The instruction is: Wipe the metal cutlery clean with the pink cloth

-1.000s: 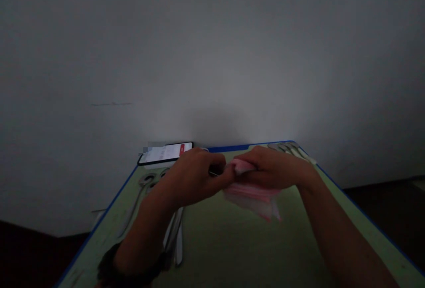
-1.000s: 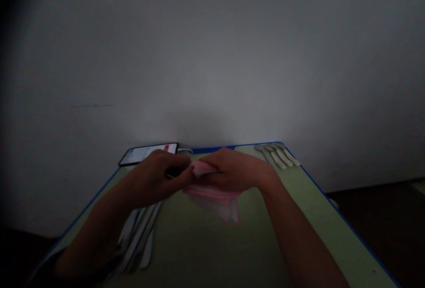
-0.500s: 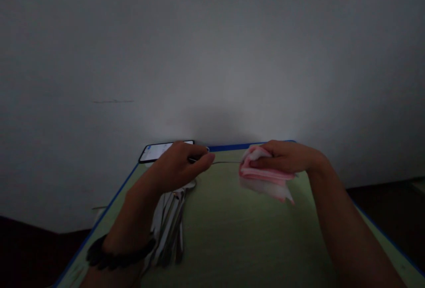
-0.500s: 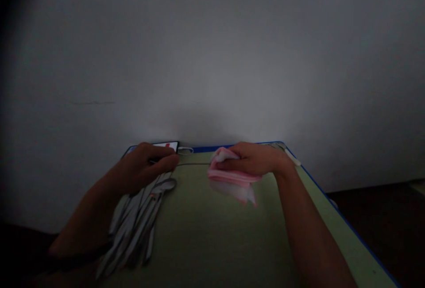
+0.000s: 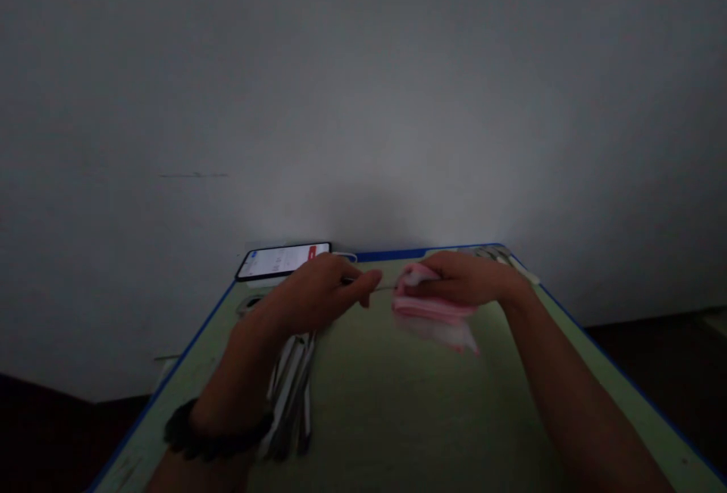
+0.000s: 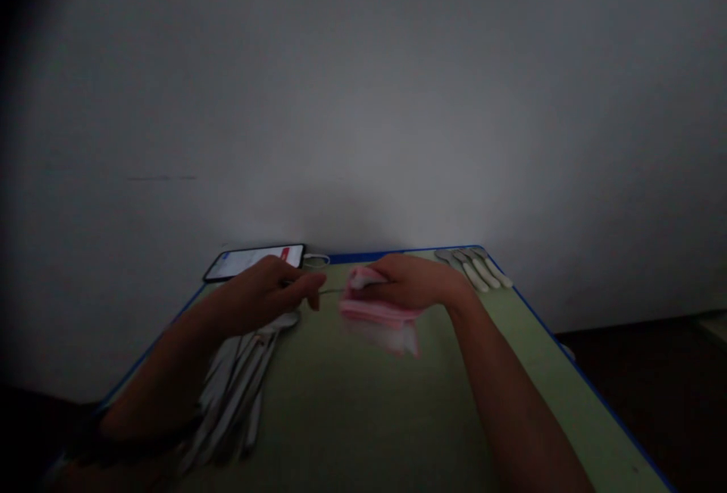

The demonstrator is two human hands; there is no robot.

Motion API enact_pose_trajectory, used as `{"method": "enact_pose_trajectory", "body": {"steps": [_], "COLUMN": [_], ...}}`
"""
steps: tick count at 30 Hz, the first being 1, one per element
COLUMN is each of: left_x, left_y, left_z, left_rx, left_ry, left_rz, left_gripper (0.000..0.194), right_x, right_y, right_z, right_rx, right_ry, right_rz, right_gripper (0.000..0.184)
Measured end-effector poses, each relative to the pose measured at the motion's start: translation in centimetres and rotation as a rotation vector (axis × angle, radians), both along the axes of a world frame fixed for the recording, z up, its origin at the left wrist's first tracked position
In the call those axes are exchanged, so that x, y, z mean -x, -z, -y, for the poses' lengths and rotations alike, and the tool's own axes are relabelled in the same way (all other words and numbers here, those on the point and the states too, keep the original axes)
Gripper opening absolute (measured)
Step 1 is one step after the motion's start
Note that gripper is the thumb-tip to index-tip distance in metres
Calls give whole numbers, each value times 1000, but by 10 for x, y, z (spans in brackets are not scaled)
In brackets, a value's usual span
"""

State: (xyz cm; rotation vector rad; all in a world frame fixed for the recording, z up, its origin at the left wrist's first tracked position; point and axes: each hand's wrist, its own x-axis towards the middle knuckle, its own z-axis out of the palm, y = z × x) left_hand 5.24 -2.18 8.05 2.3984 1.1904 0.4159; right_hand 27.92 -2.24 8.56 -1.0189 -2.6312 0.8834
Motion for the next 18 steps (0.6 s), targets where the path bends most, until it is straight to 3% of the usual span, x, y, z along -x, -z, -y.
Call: {"method": "enact_pose_trajectory", "body": {"steps": [7,13,16,18], "left_x": [20,40,39,32], "left_y": [-2,-9,-12,-15], "left_z": [-8,-12,-10,-6], "left_rx": [164,44,-43,-89], "left_ry": [-161,-358,-345,-328], "left_rz": [45,-46,-57,-54], "left_gripper": [60,58,57,57], "right_x": [-17,-20,-18,-11], "right_y": [2,17,22,20], "right_z": [-9,-18,-14,-9], "right_rx": [77,-4,7,-120], "right_ry": [110,221,267,323], "right_rz": [-28,99,149,83], "right_gripper": [36,38,58,75]}}
